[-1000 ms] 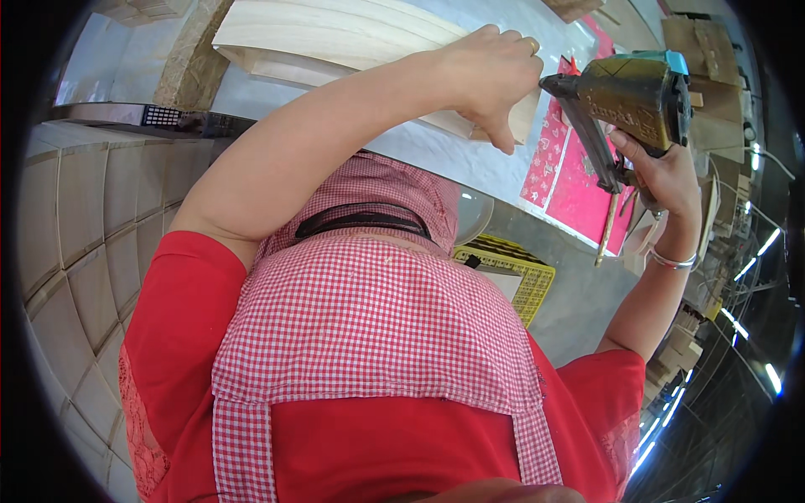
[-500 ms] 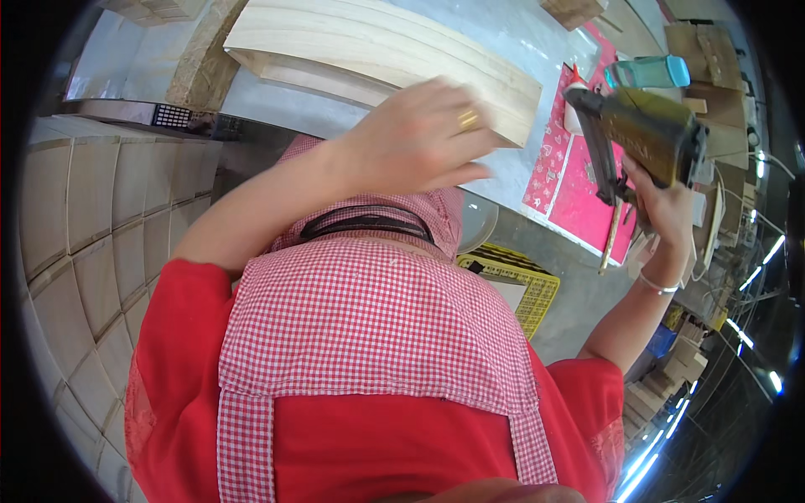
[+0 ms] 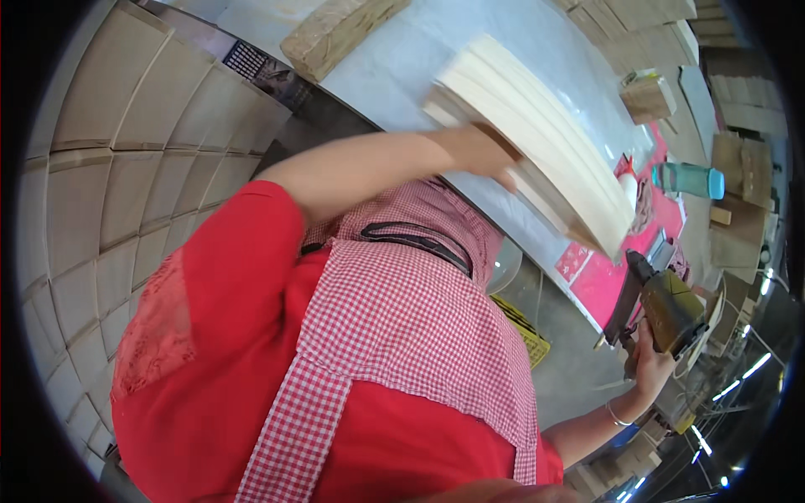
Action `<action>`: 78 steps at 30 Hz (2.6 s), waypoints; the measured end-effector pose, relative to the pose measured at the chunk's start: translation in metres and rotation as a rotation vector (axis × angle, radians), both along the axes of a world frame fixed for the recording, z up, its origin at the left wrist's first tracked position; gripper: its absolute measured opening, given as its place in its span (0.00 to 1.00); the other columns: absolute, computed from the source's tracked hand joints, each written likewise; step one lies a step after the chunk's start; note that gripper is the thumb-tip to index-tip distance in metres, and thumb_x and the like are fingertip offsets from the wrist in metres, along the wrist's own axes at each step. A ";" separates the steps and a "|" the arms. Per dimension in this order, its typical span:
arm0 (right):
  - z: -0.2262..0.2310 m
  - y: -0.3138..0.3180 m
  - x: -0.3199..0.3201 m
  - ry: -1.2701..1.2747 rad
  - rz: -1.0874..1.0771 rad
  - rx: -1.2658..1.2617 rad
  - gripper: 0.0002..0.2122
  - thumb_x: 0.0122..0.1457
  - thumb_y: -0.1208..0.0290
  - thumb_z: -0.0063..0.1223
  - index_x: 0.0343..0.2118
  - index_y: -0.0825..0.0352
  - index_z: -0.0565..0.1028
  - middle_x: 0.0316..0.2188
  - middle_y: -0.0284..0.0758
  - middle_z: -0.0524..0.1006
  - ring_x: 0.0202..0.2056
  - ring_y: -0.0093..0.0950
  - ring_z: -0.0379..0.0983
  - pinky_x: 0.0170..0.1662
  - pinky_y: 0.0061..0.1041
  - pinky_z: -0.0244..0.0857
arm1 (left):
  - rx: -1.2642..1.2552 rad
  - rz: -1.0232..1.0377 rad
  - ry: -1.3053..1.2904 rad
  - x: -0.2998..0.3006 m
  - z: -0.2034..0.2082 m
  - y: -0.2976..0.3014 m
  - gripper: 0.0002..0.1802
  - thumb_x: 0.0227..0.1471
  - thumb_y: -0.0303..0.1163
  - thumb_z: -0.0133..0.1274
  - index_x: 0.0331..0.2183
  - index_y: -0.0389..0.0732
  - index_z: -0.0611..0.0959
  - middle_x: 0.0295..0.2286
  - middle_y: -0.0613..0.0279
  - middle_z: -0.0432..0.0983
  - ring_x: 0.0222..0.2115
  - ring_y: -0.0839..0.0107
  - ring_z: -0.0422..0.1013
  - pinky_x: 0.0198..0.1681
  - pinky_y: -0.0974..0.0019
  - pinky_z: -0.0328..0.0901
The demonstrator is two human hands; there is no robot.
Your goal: The person is assembling small wooden boxes by applying glue to the edges and using a pneumatic stapler to join the pieces together.
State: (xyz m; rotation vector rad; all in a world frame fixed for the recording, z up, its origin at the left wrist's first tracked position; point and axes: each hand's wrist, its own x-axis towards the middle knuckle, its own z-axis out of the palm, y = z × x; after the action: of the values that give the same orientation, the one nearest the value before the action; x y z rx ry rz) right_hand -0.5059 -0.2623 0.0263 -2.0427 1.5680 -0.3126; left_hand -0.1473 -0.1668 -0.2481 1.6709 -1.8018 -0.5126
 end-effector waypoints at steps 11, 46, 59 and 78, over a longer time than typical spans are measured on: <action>0.002 -0.013 0.026 -0.064 0.260 -0.089 0.13 0.57 0.72 0.64 0.43 0.69 0.77 0.24 0.26 0.75 0.17 0.12 0.61 0.19 0.16 0.51 | 0.270 -0.377 0.778 0.005 0.099 0.071 0.24 0.44 0.38 0.67 0.42 0.36 0.82 0.45 0.55 0.76 0.40 0.66 0.74 0.38 0.67 0.70; 0.007 -0.051 0.188 0.176 0.613 0.028 0.21 0.52 0.73 0.69 0.47 0.73 0.75 0.42 0.35 0.81 0.41 0.23 0.75 0.47 0.26 0.69 | -0.087 -0.097 0.818 0.076 0.057 0.008 0.55 0.23 0.37 0.76 0.57 0.49 0.71 0.34 0.67 0.69 0.34 0.73 0.64 0.44 0.69 0.62; 0.010 -0.045 0.163 0.173 0.461 -0.077 0.15 0.55 0.68 0.67 0.41 0.71 0.78 0.31 0.30 0.79 0.29 0.16 0.70 0.30 0.19 0.64 | -0.126 -0.149 0.801 0.075 0.052 0.000 0.53 0.24 0.35 0.75 0.57 0.48 0.71 0.33 0.69 0.69 0.35 0.75 0.64 0.45 0.70 0.61; -0.013 -0.045 -0.005 0.204 -0.121 0.115 0.10 0.57 0.66 0.63 0.33 0.67 0.76 0.13 0.25 0.68 0.10 0.15 0.59 0.13 0.19 0.48 | -0.118 -0.110 0.853 0.074 0.044 0.003 0.54 0.23 0.32 0.75 0.57 0.49 0.72 0.32 0.71 0.71 0.36 0.75 0.67 0.47 0.68 0.63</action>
State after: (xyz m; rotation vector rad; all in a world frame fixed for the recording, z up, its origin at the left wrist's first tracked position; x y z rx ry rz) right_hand -0.5111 -0.3073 0.0131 -1.9454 1.7927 -0.0575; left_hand -0.0729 -0.1642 -0.2038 1.0242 -1.2465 -0.9666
